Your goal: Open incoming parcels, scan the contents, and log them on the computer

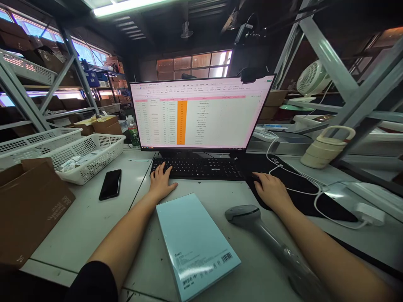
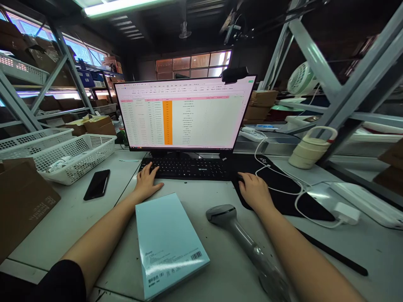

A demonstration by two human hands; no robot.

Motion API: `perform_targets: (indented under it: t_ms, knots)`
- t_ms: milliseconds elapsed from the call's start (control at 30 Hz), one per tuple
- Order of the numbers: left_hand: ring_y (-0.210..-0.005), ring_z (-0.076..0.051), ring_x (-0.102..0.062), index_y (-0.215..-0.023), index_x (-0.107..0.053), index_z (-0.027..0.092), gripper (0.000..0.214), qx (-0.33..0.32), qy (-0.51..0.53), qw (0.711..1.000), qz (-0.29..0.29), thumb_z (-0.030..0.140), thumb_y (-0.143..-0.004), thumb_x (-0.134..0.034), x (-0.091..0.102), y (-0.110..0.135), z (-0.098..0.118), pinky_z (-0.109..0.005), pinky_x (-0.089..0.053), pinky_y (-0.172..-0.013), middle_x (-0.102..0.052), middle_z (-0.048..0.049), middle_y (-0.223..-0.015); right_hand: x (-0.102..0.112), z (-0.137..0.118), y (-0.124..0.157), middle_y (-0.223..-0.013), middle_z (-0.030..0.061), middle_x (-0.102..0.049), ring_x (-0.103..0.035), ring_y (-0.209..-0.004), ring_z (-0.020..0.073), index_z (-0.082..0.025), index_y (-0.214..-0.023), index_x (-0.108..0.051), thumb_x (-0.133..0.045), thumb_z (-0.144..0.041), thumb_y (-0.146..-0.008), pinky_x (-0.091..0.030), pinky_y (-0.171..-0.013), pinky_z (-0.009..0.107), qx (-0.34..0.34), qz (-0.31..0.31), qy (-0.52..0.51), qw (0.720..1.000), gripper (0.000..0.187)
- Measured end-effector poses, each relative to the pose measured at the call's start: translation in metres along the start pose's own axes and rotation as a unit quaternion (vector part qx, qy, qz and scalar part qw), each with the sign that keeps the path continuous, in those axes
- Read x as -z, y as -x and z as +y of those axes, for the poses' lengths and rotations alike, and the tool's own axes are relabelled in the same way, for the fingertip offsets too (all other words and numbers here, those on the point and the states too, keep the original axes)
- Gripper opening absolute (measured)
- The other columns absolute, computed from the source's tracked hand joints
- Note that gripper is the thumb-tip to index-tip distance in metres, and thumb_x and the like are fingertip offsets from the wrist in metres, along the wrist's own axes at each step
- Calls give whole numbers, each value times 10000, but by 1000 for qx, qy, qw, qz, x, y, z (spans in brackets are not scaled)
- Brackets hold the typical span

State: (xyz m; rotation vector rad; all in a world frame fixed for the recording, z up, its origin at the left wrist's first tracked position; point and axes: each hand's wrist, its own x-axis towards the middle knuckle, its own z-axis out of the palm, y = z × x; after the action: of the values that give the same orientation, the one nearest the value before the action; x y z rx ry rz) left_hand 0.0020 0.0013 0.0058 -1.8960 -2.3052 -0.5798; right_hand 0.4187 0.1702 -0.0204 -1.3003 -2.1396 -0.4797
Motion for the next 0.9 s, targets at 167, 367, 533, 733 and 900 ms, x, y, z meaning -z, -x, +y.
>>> perform_targets:
  t_ms: [167, 367, 533, 733, 900]
  knots:
    - [-1565, -328, -167, -1562, -380, 250, 773, 0, 2, 1000, -1, 489, -880, -654, 0, 0, 0, -557, -196, -1231, -180, -134, -1703, 1, -2, 1, -1173, 180, -712, -656, -1070, 338, -121, -1208, -680, -429, -269, -950, -524, -940, 516, -10, -3, -5, 1000, 389]
    - [-1563, -333, -174, -1560, -383, 249, 774, 3, 3, 1000, -6, 489, -877, -657, 2, 0, 2, -563, -204, -1229, -186, -133, -1703, -1, 0, 2, -1186, 176, -700, -639, -1086, 348, -136, -1230, -675, -417, -294, -959, -520, -929, 530, -18, -8, -9, 1000, 406]
    - [-1563, -335, -175, -1562, -378, 251, 775, 6, 5, 1000, -8, 478, -876, -659, 4, 1, 4, -567, -200, -1233, -179, -130, -1705, -2, 1, 2, -1171, 175, -692, -641, -1057, 344, -136, -1234, -670, -416, -298, -963, -523, -916, 516, -8, -2, 1, 1000, 406]
    - [-1563, -340, -172, -1560, -384, 243, 775, 8, 7, 1000, -10, 472, -875, -663, 5, 1, 4, -569, -196, -1235, -177, -134, -1705, 1, -2, 1, -1156, 199, -679, -639, -1027, 356, -113, -1249, -673, -427, -307, -957, -531, -894, 509, -18, -2, 11, 1000, 428]
    - [-1566, -333, -164, -1567, -374, 245, 773, 7, 9, 1000, -10, 478, -883, -651, 5, 1, 4, -559, -192, -1238, -169, -128, -1708, 1, -2, 2, -1139, 200, -682, -640, -1006, 354, -116, -1239, -677, -417, -310, -960, -532, -886, 513, -12, 3, 11, 1000, 428]
